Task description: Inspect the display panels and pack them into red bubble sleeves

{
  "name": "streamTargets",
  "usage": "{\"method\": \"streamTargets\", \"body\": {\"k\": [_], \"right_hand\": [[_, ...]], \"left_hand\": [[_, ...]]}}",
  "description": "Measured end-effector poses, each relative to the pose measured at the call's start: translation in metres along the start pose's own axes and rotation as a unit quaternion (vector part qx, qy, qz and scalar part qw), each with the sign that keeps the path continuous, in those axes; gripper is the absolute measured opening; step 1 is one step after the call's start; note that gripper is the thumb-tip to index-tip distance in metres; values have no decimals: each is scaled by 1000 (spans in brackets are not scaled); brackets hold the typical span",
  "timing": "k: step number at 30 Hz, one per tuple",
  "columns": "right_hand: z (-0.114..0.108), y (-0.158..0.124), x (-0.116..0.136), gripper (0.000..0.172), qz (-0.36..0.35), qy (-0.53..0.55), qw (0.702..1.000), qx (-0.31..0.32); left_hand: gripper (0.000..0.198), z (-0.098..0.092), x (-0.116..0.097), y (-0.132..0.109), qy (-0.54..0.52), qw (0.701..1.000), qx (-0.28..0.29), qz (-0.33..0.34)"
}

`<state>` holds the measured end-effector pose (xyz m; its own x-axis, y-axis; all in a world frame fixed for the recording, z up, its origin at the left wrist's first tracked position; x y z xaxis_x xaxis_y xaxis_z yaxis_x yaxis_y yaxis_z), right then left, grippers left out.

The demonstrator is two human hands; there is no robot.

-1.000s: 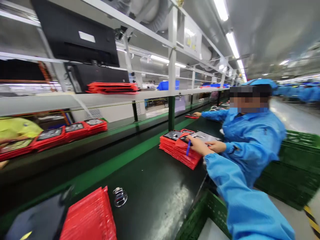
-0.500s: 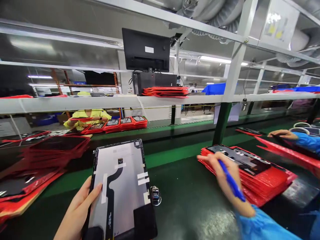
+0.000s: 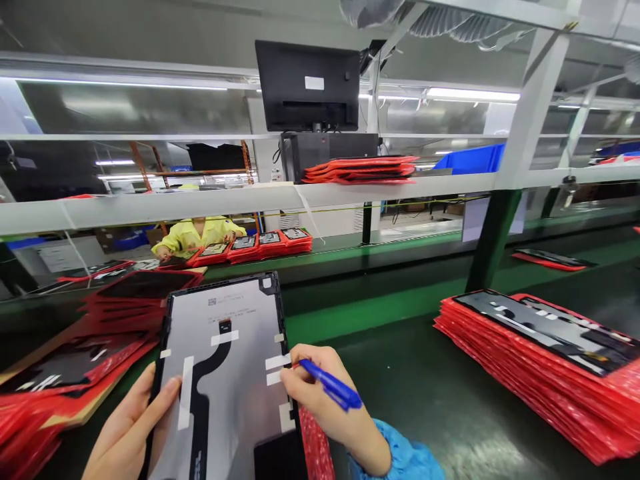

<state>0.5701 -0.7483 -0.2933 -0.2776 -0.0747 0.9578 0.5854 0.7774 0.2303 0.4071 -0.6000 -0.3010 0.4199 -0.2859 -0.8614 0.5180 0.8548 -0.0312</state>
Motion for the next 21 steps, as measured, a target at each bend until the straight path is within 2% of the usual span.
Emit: {"method": "streamTargets", "body": {"k": [2, 5, 7, 10, 13, 16, 18, 21], "right_hand": [[9, 5, 6, 29, -22, -16, 1000, 16], [14, 10, 9, 36, -34, -32, 999, -7], [14, 10, 7, 40, -35, -28, 999, -1], [9, 5, 3, 36, -11, 10, 1000, 27], [3, 0, 4, 37, 17, 46, 998, 29], [3, -3, 9, 40, 5, 40, 998, 50], [3, -3, 7, 37, 9, 44, 999, 28], [3, -4, -5, 29, 49, 84, 995, -24]], "left_hand": [[80, 1, -5, -1, 4, 1000, -10, 16], [81, 4, -12, -5, 9, 999, -36, 35], [83, 6, -14, -5, 3, 999, -44, 30], [81, 5, -15, -3, -20, 998, -43, 28], [76, -3, -13, 1, -26, 998, -57, 25], [70, -9, -9, 4, -8, 998, -55, 3], [66, -10, -8, 4, 0, 999, -47, -2], [63, -9, -10, 2, -5, 999, -51, 12]]}}
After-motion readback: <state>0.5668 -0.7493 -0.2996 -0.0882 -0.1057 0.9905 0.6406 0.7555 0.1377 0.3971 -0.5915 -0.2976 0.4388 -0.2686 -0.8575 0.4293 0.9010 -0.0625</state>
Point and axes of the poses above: each hand's wrist, its own y-axis towards the middle knuckle, its own z-axis out of the palm, x = y × z, the point moved 2 cm from there along y, towards the middle knuckle, and after that the axes turned 5 degrees about -y, right-handed, at the moved point
